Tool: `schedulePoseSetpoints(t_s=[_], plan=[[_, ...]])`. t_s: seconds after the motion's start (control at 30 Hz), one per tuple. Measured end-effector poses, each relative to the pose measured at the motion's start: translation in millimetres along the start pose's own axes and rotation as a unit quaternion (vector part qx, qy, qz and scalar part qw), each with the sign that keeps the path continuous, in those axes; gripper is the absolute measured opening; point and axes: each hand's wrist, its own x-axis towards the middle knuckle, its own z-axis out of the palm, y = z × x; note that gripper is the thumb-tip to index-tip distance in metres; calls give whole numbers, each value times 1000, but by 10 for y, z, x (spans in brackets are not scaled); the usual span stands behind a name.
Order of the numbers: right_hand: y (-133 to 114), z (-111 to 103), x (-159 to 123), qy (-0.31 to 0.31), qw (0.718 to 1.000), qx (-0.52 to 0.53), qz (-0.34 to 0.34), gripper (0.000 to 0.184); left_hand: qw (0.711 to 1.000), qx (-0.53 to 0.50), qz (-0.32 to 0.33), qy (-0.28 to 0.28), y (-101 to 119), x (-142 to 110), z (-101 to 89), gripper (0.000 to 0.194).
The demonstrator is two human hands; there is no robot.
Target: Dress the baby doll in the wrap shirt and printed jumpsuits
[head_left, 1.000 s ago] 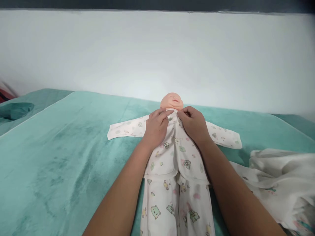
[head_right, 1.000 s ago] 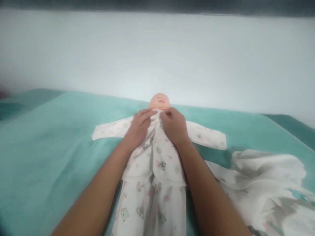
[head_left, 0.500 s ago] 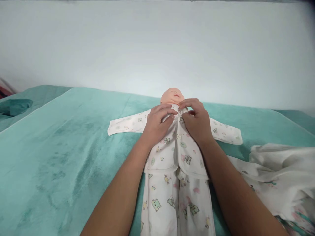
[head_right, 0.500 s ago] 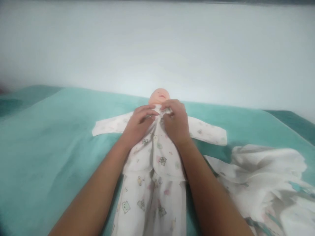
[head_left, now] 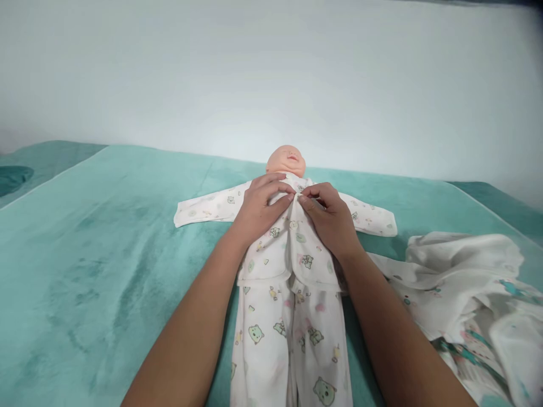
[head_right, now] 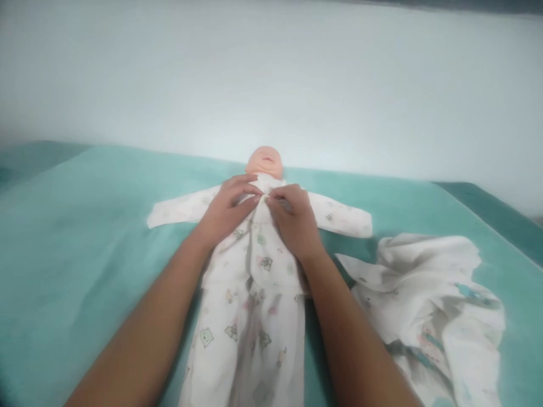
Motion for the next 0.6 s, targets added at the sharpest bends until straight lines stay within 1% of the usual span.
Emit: schedulePoseSetpoints(t_s=[0.1, 0.2, 0.3, 0.43, 0.6], plan=[[14, 4, -5, 6, 999, 34, -5, 8, 1000, -3, 3, -2, 7, -1, -3, 14], [15, -2, -26, -4, 998, 63, -4, 8, 1000, -4, 0, -5, 10, -2, -7, 14], [-12, -4, -34, -12, 998, 65, 1, 7, 1000, -5, -3, -8, 10, -2, -6, 14], [-66, 0, -29, 6, 999, 47, -13, 8, 1000, -10, -6, -8, 18, -3, -9, 14], [-65, -2, -30, 1, 998, 67, 5, 7, 999, -32, -22, -37, 41, -26, -48, 13]])
